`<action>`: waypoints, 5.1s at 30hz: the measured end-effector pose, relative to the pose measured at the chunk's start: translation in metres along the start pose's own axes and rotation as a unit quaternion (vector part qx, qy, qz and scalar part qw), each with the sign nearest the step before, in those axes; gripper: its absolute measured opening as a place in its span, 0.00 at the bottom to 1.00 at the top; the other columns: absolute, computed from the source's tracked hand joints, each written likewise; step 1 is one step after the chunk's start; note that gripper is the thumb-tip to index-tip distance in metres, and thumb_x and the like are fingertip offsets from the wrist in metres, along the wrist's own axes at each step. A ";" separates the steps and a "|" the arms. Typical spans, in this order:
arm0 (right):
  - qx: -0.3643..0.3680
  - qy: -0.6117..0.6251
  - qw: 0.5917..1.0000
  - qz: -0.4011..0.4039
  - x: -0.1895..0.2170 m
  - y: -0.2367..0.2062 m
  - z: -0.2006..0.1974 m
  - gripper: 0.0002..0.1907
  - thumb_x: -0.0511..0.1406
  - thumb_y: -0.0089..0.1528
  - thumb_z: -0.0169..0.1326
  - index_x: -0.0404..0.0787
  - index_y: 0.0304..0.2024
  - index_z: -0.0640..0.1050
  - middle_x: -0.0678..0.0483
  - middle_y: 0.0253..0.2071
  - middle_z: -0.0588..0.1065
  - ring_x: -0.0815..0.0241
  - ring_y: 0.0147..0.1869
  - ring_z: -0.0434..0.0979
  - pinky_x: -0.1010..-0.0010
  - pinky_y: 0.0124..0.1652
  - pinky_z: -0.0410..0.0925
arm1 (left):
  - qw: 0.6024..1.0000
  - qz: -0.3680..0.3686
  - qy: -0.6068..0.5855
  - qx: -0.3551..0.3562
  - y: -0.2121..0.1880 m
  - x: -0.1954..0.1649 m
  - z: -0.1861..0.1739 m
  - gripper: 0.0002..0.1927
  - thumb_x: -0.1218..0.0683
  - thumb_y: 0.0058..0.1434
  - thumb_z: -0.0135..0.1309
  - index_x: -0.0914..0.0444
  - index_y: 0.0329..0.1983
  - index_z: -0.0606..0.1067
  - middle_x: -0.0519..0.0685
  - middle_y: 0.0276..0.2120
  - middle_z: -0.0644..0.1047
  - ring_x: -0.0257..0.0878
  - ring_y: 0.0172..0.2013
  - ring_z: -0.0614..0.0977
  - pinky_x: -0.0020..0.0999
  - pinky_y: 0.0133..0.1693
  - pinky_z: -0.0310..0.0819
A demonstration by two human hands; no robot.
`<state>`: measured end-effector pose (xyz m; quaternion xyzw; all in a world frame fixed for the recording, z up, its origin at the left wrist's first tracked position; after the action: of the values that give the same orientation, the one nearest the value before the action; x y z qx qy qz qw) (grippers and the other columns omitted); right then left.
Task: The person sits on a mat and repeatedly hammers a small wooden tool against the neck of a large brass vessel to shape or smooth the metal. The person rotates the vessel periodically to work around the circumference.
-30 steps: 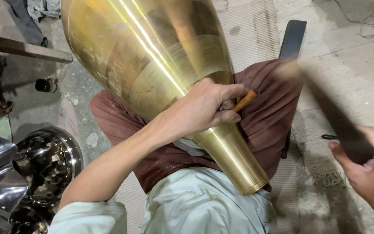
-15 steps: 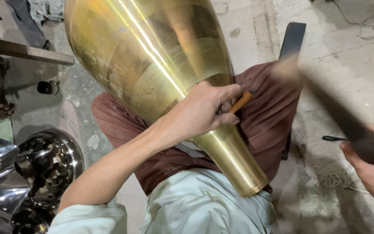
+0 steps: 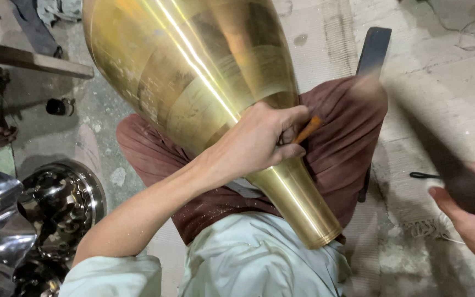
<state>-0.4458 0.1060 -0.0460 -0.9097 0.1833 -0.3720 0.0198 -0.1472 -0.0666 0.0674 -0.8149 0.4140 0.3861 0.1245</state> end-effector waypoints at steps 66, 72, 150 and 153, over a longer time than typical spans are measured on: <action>-0.019 -0.080 0.997 -0.010 0.000 -0.027 0.008 0.15 0.32 0.68 0.65 0.32 0.53 0.75 0.47 0.35 0.78 0.60 0.33 0.80 0.71 0.39 0.74 | 0.994 0.037 -0.036 0.098 -0.006 -0.001 0.010 0.25 0.51 0.60 0.65 0.63 0.58 0.74 0.56 0.22 0.76 0.48 0.20 0.77 0.46 0.30 0.72; -0.002 -0.069 0.996 -0.055 -0.022 -0.016 0.008 0.20 0.30 0.60 0.62 0.32 0.54 0.74 0.45 0.35 0.78 0.58 0.35 0.80 0.70 0.40 0.73 | 0.996 0.068 -0.033 0.044 -0.013 0.002 0.001 0.19 0.53 0.60 0.67 0.67 0.47 0.73 0.56 0.24 0.77 0.51 0.26 0.79 0.45 0.32 0.72; -0.013 -0.094 0.993 0.073 -0.031 -0.031 0.006 0.14 0.35 0.68 0.62 0.29 0.46 0.75 0.45 0.32 0.77 0.57 0.32 0.78 0.66 0.36 0.71 | 0.986 0.094 -0.135 -0.004 -0.045 0.007 -0.010 0.16 0.57 0.67 0.62 0.64 0.54 0.71 0.53 0.21 0.70 0.43 0.21 0.76 0.40 0.27 0.68; -0.007 -0.138 0.987 0.076 -0.012 -0.024 0.002 0.18 0.34 0.68 0.62 0.26 0.52 0.73 0.41 0.35 0.76 0.51 0.33 0.78 0.63 0.36 0.72 | 0.986 0.089 -0.137 -0.019 -0.047 0.006 -0.015 0.17 0.59 0.66 0.62 0.65 0.54 0.70 0.54 0.22 0.71 0.44 0.22 0.76 0.41 0.29 0.69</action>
<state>-0.4445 0.1327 -0.0514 -0.9357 0.2506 -0.2393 0.0666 -0.1011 -0.0482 0.0674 -0.7162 0.4567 0.5115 0.1295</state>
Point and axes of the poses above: each hand's wrist, its own y-axis towards the middle knuckle, its own z-axis out of the palm, x = y × z, the point moved 10 cm from there along y, towards the middle knuckle
